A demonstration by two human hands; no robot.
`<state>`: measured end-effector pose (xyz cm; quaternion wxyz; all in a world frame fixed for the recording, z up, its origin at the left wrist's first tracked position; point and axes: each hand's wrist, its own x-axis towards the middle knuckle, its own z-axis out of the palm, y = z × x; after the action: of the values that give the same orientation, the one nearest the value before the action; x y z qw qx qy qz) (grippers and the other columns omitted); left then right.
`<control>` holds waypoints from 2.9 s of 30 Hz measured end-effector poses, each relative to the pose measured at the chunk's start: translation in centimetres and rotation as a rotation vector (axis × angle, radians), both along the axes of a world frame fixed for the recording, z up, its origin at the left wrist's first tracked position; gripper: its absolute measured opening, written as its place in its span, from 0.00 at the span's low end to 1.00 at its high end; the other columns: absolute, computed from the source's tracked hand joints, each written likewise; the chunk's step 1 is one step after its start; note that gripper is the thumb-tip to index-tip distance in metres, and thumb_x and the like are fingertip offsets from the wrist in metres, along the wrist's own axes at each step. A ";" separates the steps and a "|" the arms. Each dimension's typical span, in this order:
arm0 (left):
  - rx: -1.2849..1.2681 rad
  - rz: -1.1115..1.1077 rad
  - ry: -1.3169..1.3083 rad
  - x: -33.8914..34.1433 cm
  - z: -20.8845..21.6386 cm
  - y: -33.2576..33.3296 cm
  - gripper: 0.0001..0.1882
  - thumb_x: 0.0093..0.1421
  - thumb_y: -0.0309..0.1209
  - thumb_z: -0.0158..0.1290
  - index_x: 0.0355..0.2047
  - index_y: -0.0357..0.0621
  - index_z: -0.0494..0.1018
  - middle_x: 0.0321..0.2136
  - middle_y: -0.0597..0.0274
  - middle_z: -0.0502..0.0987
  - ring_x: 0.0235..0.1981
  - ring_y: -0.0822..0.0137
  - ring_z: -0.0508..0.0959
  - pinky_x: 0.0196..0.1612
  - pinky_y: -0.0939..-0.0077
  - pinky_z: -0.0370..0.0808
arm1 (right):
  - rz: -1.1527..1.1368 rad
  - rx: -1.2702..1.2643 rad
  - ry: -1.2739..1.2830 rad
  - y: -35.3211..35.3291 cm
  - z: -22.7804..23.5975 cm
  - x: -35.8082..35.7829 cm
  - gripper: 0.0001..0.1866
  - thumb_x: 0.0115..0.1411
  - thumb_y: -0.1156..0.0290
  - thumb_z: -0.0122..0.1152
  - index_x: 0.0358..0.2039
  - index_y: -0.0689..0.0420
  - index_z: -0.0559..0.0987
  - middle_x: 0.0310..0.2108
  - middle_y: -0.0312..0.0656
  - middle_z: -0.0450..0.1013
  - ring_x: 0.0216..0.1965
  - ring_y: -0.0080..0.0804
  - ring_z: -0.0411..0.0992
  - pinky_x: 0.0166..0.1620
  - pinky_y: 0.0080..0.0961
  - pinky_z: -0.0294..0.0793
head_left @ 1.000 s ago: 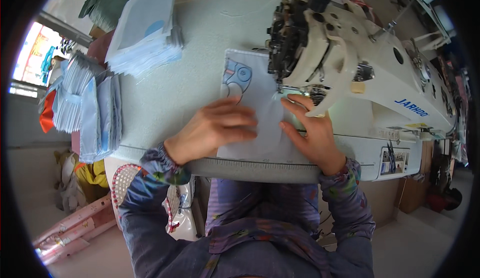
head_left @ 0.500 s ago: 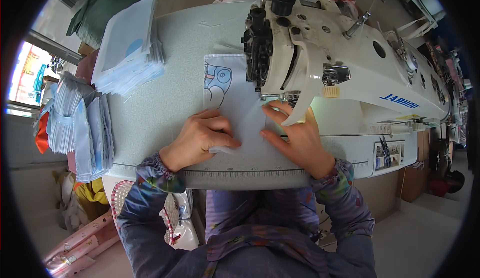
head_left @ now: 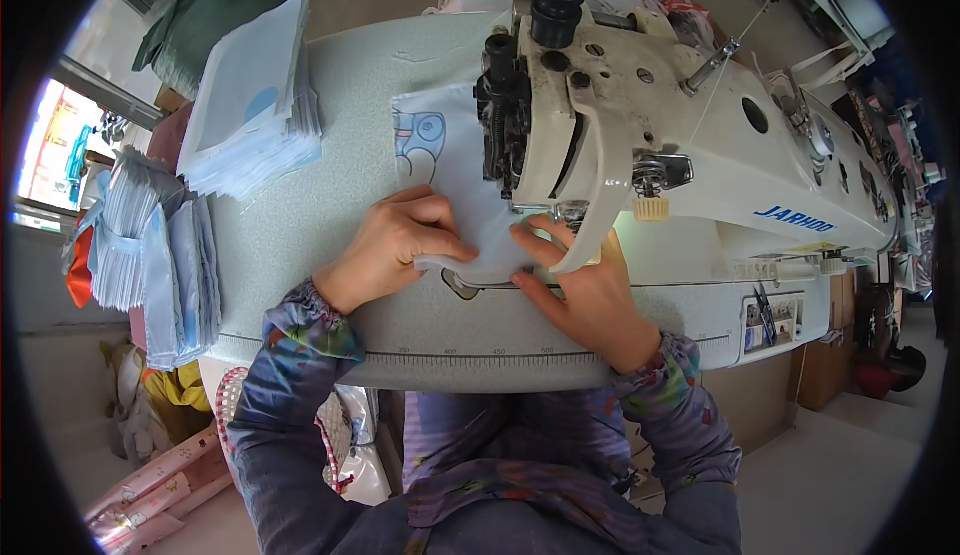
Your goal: Sewing small fabric pouches using an industrial sewing machine.
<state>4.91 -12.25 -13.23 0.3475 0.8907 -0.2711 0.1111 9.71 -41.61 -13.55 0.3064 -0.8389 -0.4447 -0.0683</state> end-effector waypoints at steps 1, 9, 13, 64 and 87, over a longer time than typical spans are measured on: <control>0.018 0.009 0.005 0.1 0.0 0.1 0.23 0.42 0.16 0.64 0.38 0.55 0.90 0.32 0.70 0.80 0.39 0.59 0.82 0.43 0.63 0.81 | 0.003 -0.002 -0.001 0.1 0.0 -0.1 0.25 0.64 0.63 0.75 0.61 0.52 0.84 0.59 0.41 0.78 0.52 0.51 0.78 0.57 0.46 0.75; 0.155 0.121 -0.067 -0.1 0.4 -1.3 0.25 0.44 0.17 0.61 0.41 0.57 0.89 0.32 0.69 0.79 0.37 0.59 0.81 0.39 0.61 0.81 | -0.013 0.004 0.003 0.0 0.0 -0.1 0.27 0.64 0.64 0.75 0.63 0.51 0.83 0.60 0.43 0.79 0.52 0.52 0.77 0.58 0.46 0.74; 0.233 0.251 -0.109 -2.0 1.1 -3.8 0.26 0.45 0.19 0.62 0.45 0.59 0.89 0.31 0.71 0.77 0.34 0.62 0.80 0.32 0.63 0.81 | -0.006 0.046 0.013 0.0 0.2 0.1 0.27 0.64 0.65 0.75 0.63 0.51 0.83 0.59 0.46 0.80 0.52 0.53 0.78 0.57 0.47 0.75; 0.073 0.255 -0.122 -2.7 0.3 -5.1 0.26 0.51 0.16 0.63 0.50 0.52 0.86 0.43 0.68 0.86 0.41 0.59 0.86 0.41 0.63 0.84 | -0.318 0.162 0.150 2.0 -2.8 0.7 0.07 0.60 0.67 0.75 0.32 0.57 0.88 0.34 0.44 0.85 0.34 0.43 0.79 0.49 0.43 0.74; 0.380 0.212 -0.217 -2.7 0.5 -5.5 0.21 0.56 0.31 0.59 0.51 0.54 0.86 0.40 0.76 0.78 0.45 0.69 0.80 0.43 0.74 0.81 | -0.125 -0.055 -0.063 0.1 -0.6 -1.0 0.25 0.58 0.83 0.65 0.56 0.50 0.87 0.46 0.45 0.80 0.47 0.49 0.77 0.52 0.47 0.72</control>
<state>2.25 -17.74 -12.68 0.1292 0.9464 -0.2279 0.1892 8.71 -41.49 -14.10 0.2641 -0.8705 -0.4027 -0.1015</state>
